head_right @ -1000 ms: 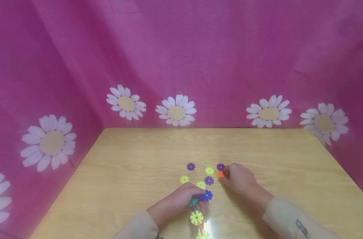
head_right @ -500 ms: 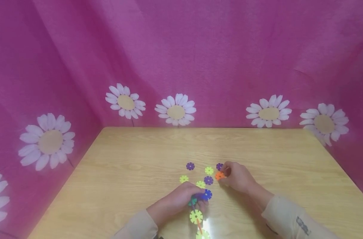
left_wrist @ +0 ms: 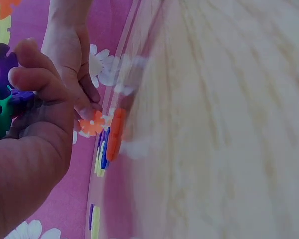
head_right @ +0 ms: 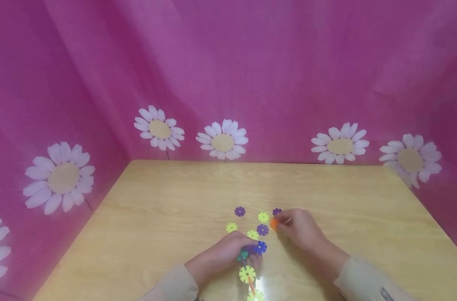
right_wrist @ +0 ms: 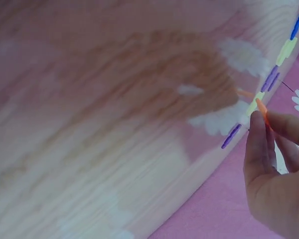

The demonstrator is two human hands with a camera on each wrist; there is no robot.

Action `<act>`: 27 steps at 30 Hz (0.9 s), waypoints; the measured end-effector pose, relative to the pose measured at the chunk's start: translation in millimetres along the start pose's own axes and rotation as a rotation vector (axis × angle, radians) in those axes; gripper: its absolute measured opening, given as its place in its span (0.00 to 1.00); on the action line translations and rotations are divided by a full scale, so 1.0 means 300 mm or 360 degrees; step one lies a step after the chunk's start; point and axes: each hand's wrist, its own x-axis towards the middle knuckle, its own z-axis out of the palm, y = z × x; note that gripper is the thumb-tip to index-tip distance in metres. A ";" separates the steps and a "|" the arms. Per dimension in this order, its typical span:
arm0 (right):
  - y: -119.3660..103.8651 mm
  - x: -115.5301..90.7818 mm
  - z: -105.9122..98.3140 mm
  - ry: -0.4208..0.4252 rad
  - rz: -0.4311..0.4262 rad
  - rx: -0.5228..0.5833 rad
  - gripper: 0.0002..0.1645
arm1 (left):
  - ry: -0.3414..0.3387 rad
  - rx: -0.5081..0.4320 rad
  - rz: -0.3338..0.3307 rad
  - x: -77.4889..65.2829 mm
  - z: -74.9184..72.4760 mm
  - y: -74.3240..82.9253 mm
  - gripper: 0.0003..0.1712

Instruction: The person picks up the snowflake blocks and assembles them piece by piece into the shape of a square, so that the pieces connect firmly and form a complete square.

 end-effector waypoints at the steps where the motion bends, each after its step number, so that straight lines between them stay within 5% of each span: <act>1: 0.000 -0.008 -0.004 0.0004 -0.0017 0.0009 0.10 | -0.0002 0.0000 -0.0001 0.000 0.002 -0.003 0.25; 27: -0.071 -0.095 -0.037 -0.0167 -0.0157 0.0322 0.11 | 0.0067 -0.0073 0.0016 -0.009 0.013 0.000 0.27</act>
